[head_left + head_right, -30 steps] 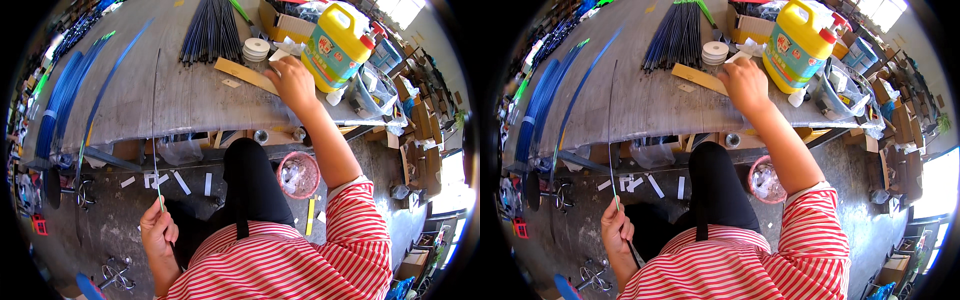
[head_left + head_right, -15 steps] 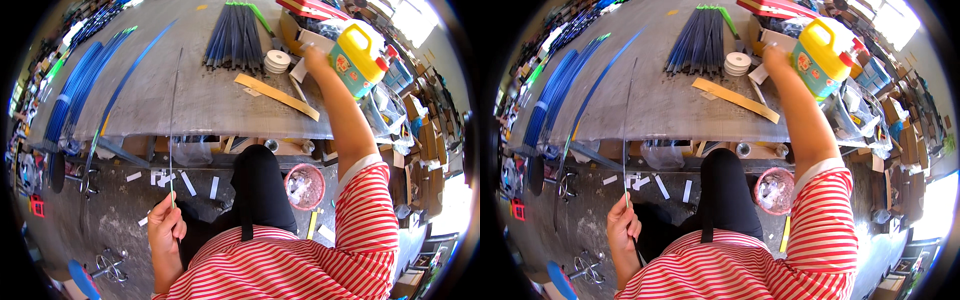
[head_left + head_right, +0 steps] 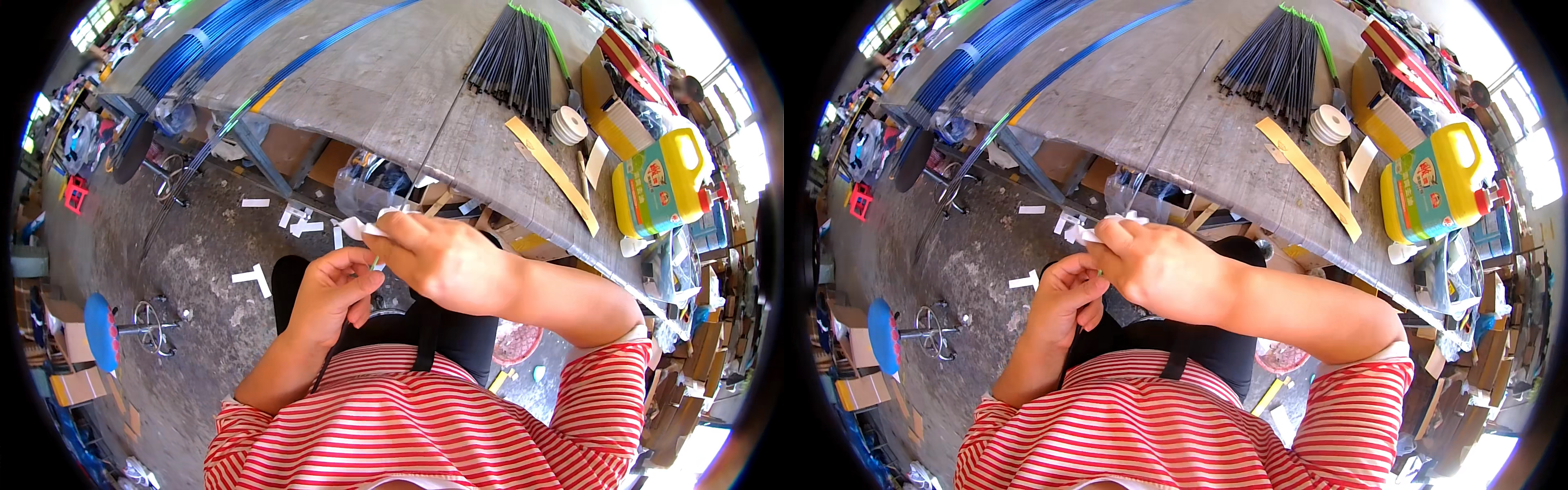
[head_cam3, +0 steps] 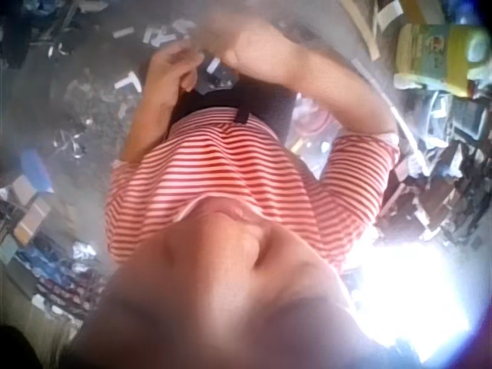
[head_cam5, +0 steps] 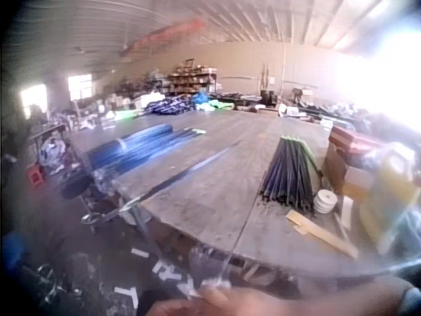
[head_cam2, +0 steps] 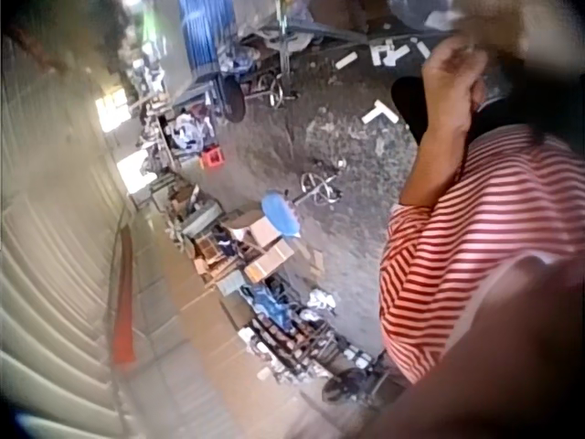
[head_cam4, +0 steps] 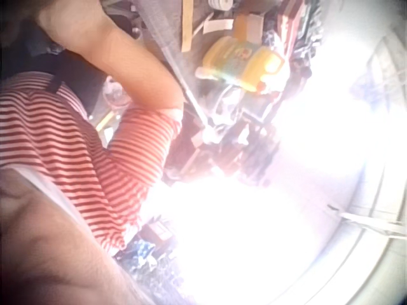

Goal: The person sits on the floor in a workshop and sands thin rods using a sanding block. They pick up a rod, rub the sanding block along its length, and then place it back on the table before repeating the process with another rod.

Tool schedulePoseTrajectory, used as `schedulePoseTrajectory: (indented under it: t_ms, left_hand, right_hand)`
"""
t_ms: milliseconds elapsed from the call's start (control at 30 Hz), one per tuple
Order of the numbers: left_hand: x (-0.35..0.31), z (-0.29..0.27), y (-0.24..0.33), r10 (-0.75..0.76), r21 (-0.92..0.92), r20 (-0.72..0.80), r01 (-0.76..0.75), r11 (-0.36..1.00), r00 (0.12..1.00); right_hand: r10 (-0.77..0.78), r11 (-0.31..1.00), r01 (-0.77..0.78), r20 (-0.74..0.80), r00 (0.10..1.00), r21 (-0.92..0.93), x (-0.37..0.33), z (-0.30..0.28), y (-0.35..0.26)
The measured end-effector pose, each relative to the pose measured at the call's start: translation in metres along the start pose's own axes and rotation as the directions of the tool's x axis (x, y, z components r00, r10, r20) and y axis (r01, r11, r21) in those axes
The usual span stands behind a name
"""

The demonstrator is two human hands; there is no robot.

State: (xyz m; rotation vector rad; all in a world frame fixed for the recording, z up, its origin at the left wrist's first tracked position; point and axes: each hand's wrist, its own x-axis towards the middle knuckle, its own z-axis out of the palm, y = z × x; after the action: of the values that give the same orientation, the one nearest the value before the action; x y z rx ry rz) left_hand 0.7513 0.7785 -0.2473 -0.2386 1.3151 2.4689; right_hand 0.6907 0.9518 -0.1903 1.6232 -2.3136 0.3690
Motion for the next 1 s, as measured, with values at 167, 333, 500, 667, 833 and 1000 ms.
schedulePoseTrajectory:
  t_ms: [167,333,500,667,833,1000]
  left_hand:
    - [-0.012,0.002,0.000,-0.043,-0.009,0.010,0.043,0.999,0.999]
    - [-0.017,0.003,0.001,-0.052,-0.021,0.041,0.053,0.998,0.998]
    - [-0.018,-0.005,-0.003,-0.063,-0.056,0.088,0.068,0.996,0.994]
    - [-0.024,-0.026,-0.006,0.028,0.013,0.038,-0.028,1.000,0.999]
    - [-0.027,-0.039,0.001,0.095,0.225,0.003,-0.094,0.970,0.995]
    - [-0.057,-0.066,0.003,0.187,0.652,0.032,-0.163,0.741,0.982]
  right_hand:
    - [-0.148,0.973,0.160,0.080,0.986,-0.166,0.000,0.001,-0.006]
    - [-0.371,0.878,0.355,0.012,0.929,-0.323,-0.002,0.002,0.012]
    - [-0.306,0.831,0.203,-0.121,0.944,-0.518,-0.018,-0.015,0.067]
    - [-0.183,0.632,-0.236,-0.437,0.881,-0.738,-0.071,-0.078,0.115]
    - [0.743,0.201,-0.731,-0.385,0.548,-0.652,-0.124,-0.111,0.126]
    - [0.260,0.829,-0.330,-0.212,0.942,-0.451,-0.045,-0.078,0.051]
